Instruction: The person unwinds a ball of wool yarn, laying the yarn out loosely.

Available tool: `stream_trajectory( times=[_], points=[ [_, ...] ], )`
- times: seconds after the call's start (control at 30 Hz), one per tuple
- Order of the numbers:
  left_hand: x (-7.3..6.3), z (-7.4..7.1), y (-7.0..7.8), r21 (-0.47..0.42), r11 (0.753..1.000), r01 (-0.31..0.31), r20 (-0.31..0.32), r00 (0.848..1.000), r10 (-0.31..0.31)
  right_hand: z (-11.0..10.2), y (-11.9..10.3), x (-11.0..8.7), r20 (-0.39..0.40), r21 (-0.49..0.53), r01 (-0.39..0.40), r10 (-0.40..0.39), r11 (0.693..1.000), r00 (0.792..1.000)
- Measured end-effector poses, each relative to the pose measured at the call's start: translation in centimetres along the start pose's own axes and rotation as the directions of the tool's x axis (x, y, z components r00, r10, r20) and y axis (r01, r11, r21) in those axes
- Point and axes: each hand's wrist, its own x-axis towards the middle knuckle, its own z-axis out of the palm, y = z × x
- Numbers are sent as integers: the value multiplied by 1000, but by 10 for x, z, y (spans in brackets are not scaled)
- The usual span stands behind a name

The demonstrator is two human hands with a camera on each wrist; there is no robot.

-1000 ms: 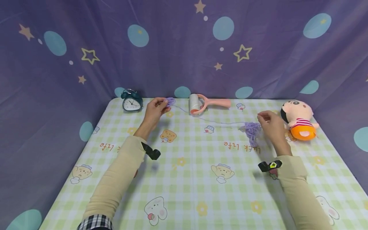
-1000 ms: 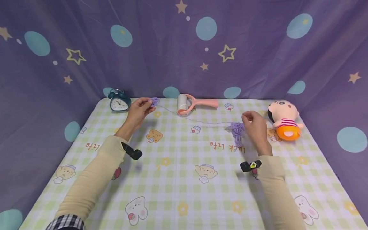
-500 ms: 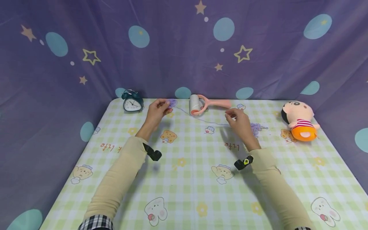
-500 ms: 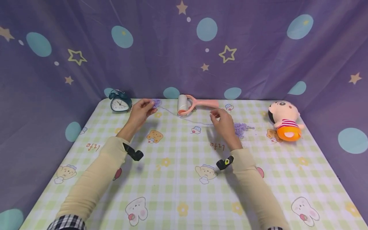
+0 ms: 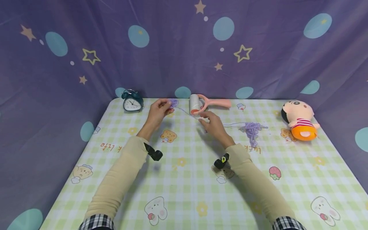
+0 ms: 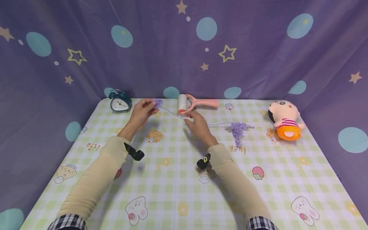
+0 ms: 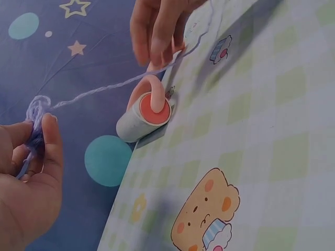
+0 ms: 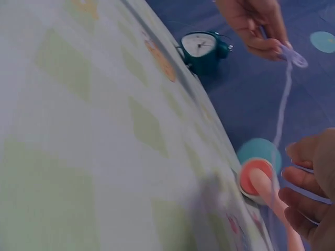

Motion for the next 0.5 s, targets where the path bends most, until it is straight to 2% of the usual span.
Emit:
stream_trajectory(
  times=[0.27,0.5],
  points=[
    [-1,3,0,-1,1000,6,7,1000,-6,26,-15,10,45,-2,40,-40,999,998],
    [-1,2,-1,-14,1000,4,9,1000,-4,29,-26,7,10,52,56,-57,997,998]
  ],
)
